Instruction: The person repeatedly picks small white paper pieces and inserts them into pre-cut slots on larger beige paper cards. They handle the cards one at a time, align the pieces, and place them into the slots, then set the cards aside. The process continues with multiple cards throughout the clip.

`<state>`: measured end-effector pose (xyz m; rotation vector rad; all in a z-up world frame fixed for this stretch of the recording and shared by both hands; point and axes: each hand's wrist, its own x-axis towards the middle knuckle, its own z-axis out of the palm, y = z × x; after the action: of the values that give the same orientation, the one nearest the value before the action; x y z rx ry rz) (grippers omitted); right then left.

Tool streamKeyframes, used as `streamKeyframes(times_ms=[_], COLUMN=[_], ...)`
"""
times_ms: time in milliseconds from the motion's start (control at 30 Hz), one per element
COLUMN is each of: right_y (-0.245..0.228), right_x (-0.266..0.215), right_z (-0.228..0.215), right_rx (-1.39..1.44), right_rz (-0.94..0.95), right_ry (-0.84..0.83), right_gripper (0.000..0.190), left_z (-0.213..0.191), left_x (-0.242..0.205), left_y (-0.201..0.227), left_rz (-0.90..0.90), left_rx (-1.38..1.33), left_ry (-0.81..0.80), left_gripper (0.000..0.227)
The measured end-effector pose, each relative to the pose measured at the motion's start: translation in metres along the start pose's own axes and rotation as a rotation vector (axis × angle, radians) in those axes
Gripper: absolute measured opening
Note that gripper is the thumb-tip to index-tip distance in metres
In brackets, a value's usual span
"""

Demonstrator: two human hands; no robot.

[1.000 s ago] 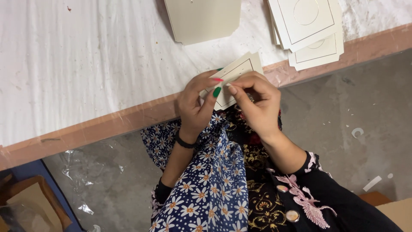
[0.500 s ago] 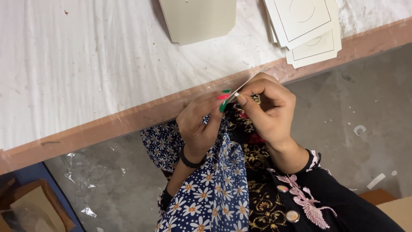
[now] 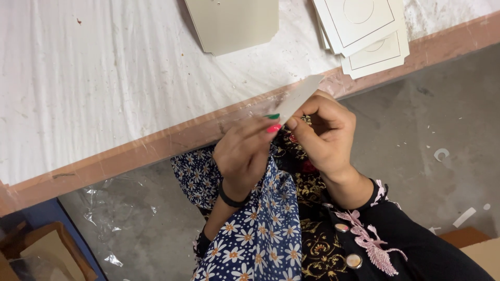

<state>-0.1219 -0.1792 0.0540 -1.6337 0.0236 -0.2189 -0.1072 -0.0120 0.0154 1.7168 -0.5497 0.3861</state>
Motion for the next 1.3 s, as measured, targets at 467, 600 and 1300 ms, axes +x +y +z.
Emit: streamKeyframes(times_ms=[467, 600, 1300], right_y=[0.009, 0.004, -0.005], right_x=[0.000, 0.000, -0.001], right_z=[-0.010, -0.001, 0.009], right_rx=[0.071, -0.099, -0.125], right_rz=[0.042, -0.126, -0.194], right_ry=[-0.079, -0.116, -0.211], right_gripper=[0.008, 0.010, 0.021], left_z=[-0.018, -0.004, 0.015], left_x=[0.010, 0.003, -0.007], left_y=[-0.002, 0.004, 0.011], left_rz=[0.292, 0.098, -0.285], left_rx=[0.429, 0.360, -0.157], left_ry=[-0.117, 0.053, 0.249], left_gripper=[0.041, 0.023, 0.020])
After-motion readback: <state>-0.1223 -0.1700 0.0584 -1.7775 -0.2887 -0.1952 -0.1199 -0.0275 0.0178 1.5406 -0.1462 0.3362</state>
